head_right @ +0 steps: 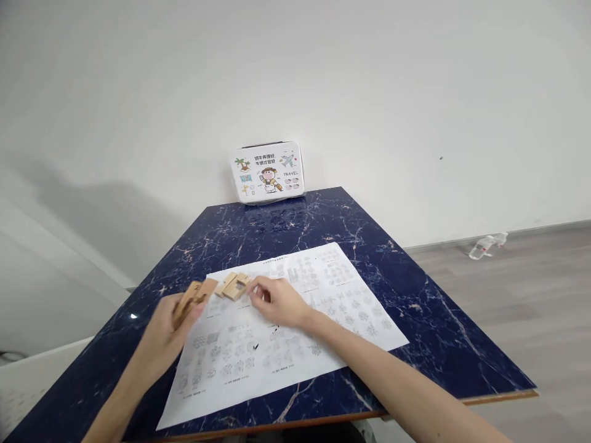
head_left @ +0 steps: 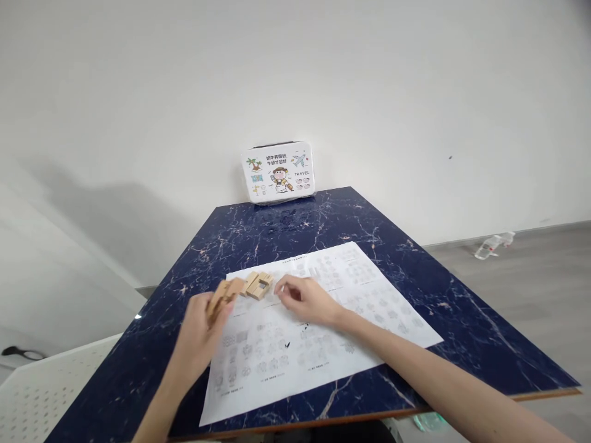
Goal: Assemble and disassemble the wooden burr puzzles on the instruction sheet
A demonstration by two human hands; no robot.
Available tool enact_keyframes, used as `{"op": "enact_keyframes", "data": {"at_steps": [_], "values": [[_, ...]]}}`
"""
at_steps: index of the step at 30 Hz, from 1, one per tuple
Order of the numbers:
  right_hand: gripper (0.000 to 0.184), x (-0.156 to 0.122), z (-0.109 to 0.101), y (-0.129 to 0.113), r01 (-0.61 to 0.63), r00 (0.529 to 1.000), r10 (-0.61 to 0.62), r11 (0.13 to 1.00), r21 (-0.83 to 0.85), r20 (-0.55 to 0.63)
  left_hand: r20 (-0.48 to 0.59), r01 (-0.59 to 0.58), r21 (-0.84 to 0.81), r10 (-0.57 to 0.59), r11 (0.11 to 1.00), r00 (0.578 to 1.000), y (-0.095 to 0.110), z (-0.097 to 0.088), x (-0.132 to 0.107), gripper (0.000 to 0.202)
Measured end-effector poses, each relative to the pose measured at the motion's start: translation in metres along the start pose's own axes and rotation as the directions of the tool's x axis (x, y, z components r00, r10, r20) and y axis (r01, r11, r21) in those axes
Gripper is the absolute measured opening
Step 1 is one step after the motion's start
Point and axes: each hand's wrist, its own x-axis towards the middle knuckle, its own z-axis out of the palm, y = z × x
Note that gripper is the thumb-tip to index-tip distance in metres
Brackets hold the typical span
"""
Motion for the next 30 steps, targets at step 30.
{"op": "enact_keyframes", "data": {"at_steps": [30], "values": [[0.047, 0.017, -0.062, 0.037, -0.235, 0.964, 0.246, 0.966, 0.105, -0.105, 0.35, 0.334, -0.873, -0.02, 0.354, 0.936, 0.06, 0.114, 0.04, 0.042]]}}
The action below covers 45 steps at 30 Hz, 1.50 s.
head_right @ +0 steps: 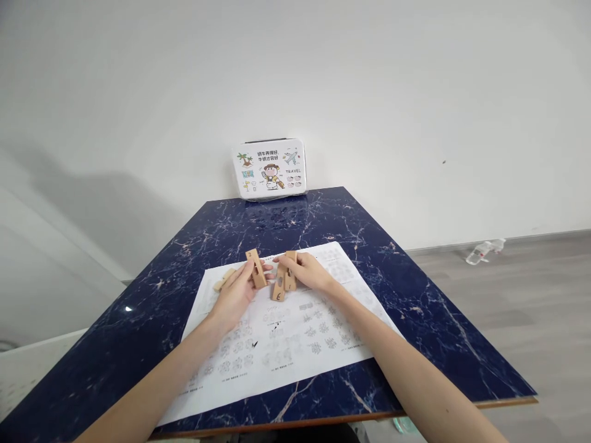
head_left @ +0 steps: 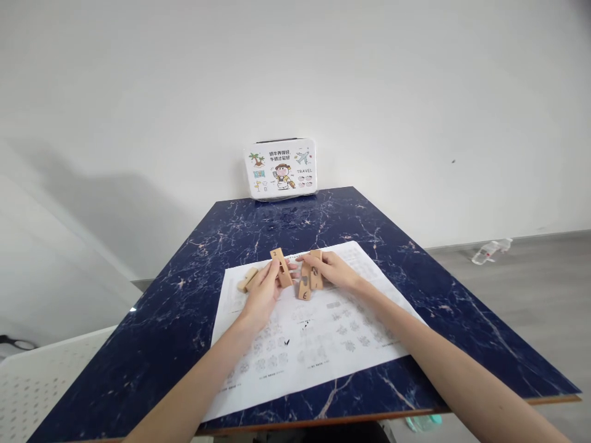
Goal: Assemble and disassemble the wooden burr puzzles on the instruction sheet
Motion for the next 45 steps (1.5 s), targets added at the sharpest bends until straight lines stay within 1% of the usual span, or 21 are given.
{"op": "enact_keyframes", "data": {"at_steps": [3, 5, 7, 9, 11, 14, 16, 19, 23, 25, 27, 30, 32, 34, 37, 42, 45], "values": [[0.054, 0.0, -0.002, -0.003, -0.092, 0.996, 0.094, 0.983, 0.156, -0.007, 0.015, 0.017, -0.045, -0.016, 0.999, 1.0, 0.006, 0.001, -0.003, 0.044], [0.056, -0.001, -0.003, -0.007, -0.124, 0.991, 0.133, 0.947, 0.298, -0.011, 0.027, 0.043, -0.072, -0.041, 0.996, 0.999, 0.007, 0.001, -0.003, 0.044], [0.055, -0.002, -0.003, -0.01, -0.099, 0.994, 0.111, 0.906, 0.411, -0.005, 0.053, 0.076, -0.102, -0.071, 0.992, 0.996, 0.007, 0.001, -0.001, 0.041], [0.051, -0.005, -0.001, -0.013, -0.051, 0.999, 0.051, 0.888, 0.457, 0.012, 0.083, 0.086, -0.124, -0.076, 0.989, 0.994, 0.005, 0.001, 0.001, 0.035], [0.047, -0.007, 0.002, -0.015, -0.001, 1.0, -0.008, 0.899, 0.438, 0.019, 0.104, 0.068, -0.15, -0.052, 0.986, 0.993, 0.002, 0.002, 0.003, 0.028], [0.046, -0.01, 0.008, -0.016, 0.035, 0.999, -0.031, 0.932, 0.361, -0.018, 0.118, 0.028, -0.163, -0.009, 0.986, 0.993, 0.0, 0.003, 0.005, 0.022], [0.047, -0.01, 0.013, -0.015, 0.041, 0.998, -0.025, 0.951, 0.307, -0.056, 0.114, 0.001, -0.149, 0.016, 0.989, 0.993, 0.0, 0.004, 0.005, 0.022], [0.045, -0.01, 0.019, -0.012, 0.076, 0.993, -0.052, 0.97, 0.231, -0.108, 0.092, -0.031, -0.127, 0.043, 0.991, 0.995, 0.0, 0.004, 0.004, 0.025], [0.044, -0.011, 0.023, -0.011, 0.118, 0.983, -0.09, 0.977, 0.179, -0.159, 0.098, -0.048, -0.082, 0.056, 0.995, 0.994, -0.003, 0.003, 0.002, 0.028], [0.045, -0.012, 0.023, -0.013, 0.12, 0.983, -0.094, 0.979, 0.165, -0.16, 0.076, -0.051, -0.026, 0.053, 0.998, 0.996, -0.004, 0.002, 0.0, 0.032], [0.046, -0.013, 0.023, -0.016, 0.116, 0.983, -0.093, 0.982, 0.147, -0.157, 0.051, -0.073, 0.088, 0.069, 0.993, 0.996, -0.004, 0.001, -0.002, 0.037], [0.045, -0.016, 0.024, -0.019, 0.116, 0.982, -0.096, 0.987, 0.115, -0.16, 0.077, -0.175, 0.27, 0.16, 0.947, 0.984, -0.001, 0.001, -0.005, 0.044], [0.042, -0.018, 0.027, -0.02, 0.12, 0.982, -0.105, 0.988, 0.094, -0.155, 0.102, -0.232, 0.301, 0.211, 0.925, 0.972, 0.001, 0.001, -0.007, 0.046], [0.04, -0.019, 0.03, -0.019, 0.135, 0.981, -0.124, 0.989, 0.066, -0.15, 0.1, -0.252, 0.272, 0.233, 0.929, 0.967, 0.001, 0.001, -0.008, 0.048], [0.038, -0.021, 0.033, -0.02, 0.151, 0.98, -0.143, 0.987, 0.052, -0.135, 0.092, -0.237, 0.177, 0.224, 0.955, 0.97, -0.002, 0.0, -0.007, 0.049], [0.042, -0.023, 0.036, -0.022, 0.165, 0.98, -0.155, 0.984, 0.067, -0.128, 0.118, -0.164, -0.012, 0.164, 0.986, 0.979, -0.003, 0.001, -0.004, 0.043], [0.041, -0.026, 0.043, -0.023, 0.172, 0.983, -0.166, 0.982, 0.077, -0.078, 0.148, -0.119, -0.13, 0.138, 0.984, 0.979, -0.001, 0.005, -0.004, 0.04]]}}
